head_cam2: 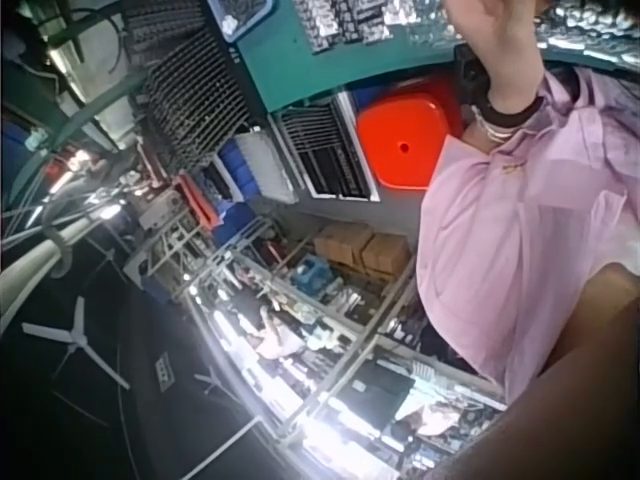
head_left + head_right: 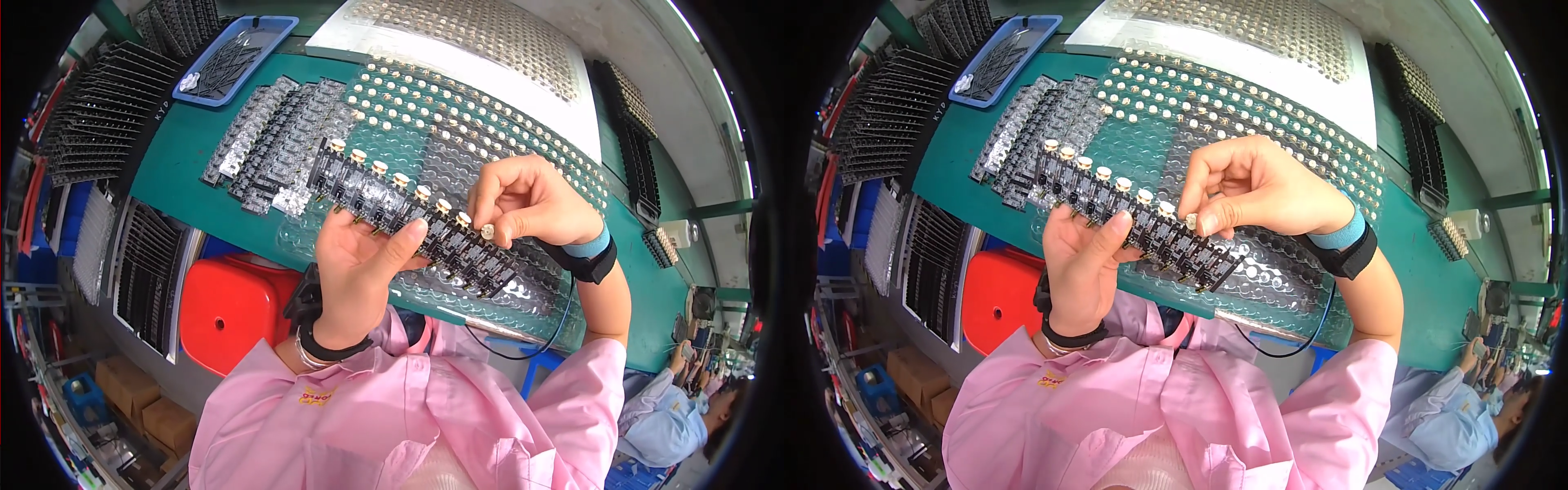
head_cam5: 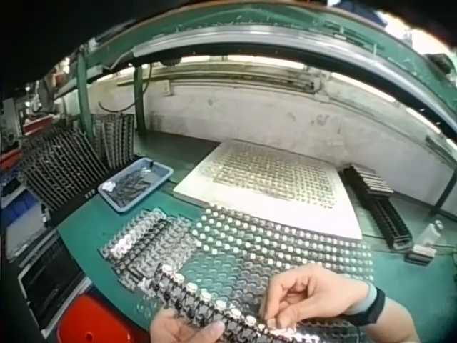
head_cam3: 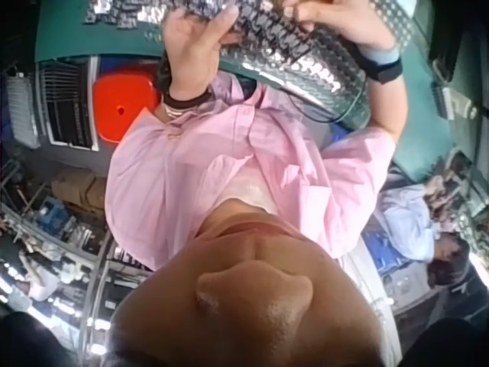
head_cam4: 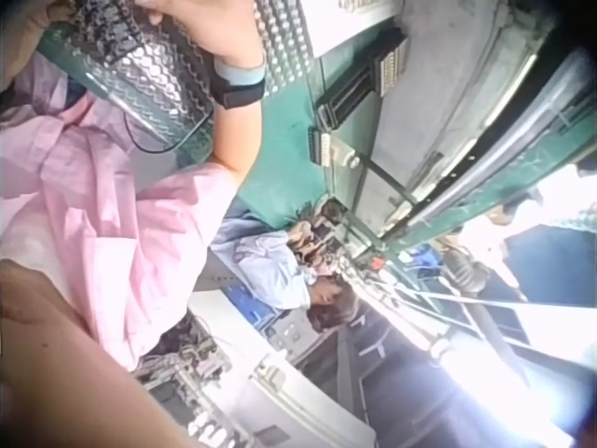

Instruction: The person picks up a circuit board and repeatedly presses small white components onto it by hand. After filling the board, they place it into a black rack.

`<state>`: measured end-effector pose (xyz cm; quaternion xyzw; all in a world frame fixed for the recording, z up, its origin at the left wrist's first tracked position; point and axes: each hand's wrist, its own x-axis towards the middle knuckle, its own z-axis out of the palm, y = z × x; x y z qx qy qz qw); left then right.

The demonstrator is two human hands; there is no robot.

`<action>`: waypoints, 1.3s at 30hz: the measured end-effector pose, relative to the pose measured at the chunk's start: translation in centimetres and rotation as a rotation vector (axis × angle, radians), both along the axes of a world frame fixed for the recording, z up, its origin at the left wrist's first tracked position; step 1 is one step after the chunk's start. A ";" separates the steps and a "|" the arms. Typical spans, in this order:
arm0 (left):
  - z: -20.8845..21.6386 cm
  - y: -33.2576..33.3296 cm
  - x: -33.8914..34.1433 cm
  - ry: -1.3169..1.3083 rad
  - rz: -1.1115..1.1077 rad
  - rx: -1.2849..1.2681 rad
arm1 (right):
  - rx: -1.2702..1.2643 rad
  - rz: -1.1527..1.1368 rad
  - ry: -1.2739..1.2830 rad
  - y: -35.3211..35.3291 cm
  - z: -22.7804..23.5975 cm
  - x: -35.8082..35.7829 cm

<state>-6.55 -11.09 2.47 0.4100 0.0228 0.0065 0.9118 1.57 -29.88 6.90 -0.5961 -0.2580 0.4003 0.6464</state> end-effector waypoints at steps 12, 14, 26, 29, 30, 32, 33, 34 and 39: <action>0.1 -0.1 -0.1 -0.005 -0.018 -0.024 | 0.067 -0.060 -0.025 0.4 -0.1 -0.4; 0.2 -0.1 0.0 0.003 -0.013 -0.023 | 0.102 -0.053 -0.034 0.3 -0.2 -0.2; -0.1 -0.2 0.0 0.003 -0.014 -0.010 | 0.111 -0.044 -0.060 0.5 0.2 -0.2; 0.0 -0.2 0.0 0.010 -0.006 -0.005 | 0.088 -0.039 -0.063 0.6 0.3 -0.2; 0.0 -0.2 0.0 0.015 -0.001 -0.002 | 0.075 -0.035 -0.067 0.7 0.4 -0.1; 0.0 -0.2 0.0 0.021 0.004 0.001 | 0.060 -0.030 -0.071 0.7 0.4 0.0; -0.1 -0.1 0.1 0.024 0.005 0.007 | 0.043 -0.030 -0.062 0.8 0.5 0.0; -0.2 -0.1 0.1 0.027 0.007 0.012 | 0.026 -0.030 -0.053 0.8 0.6 0.0; -0.8 0.1 0.3 0.027 0.007 0.024 | -0.027 -0.036 -0.054 1.1 0.6 0.1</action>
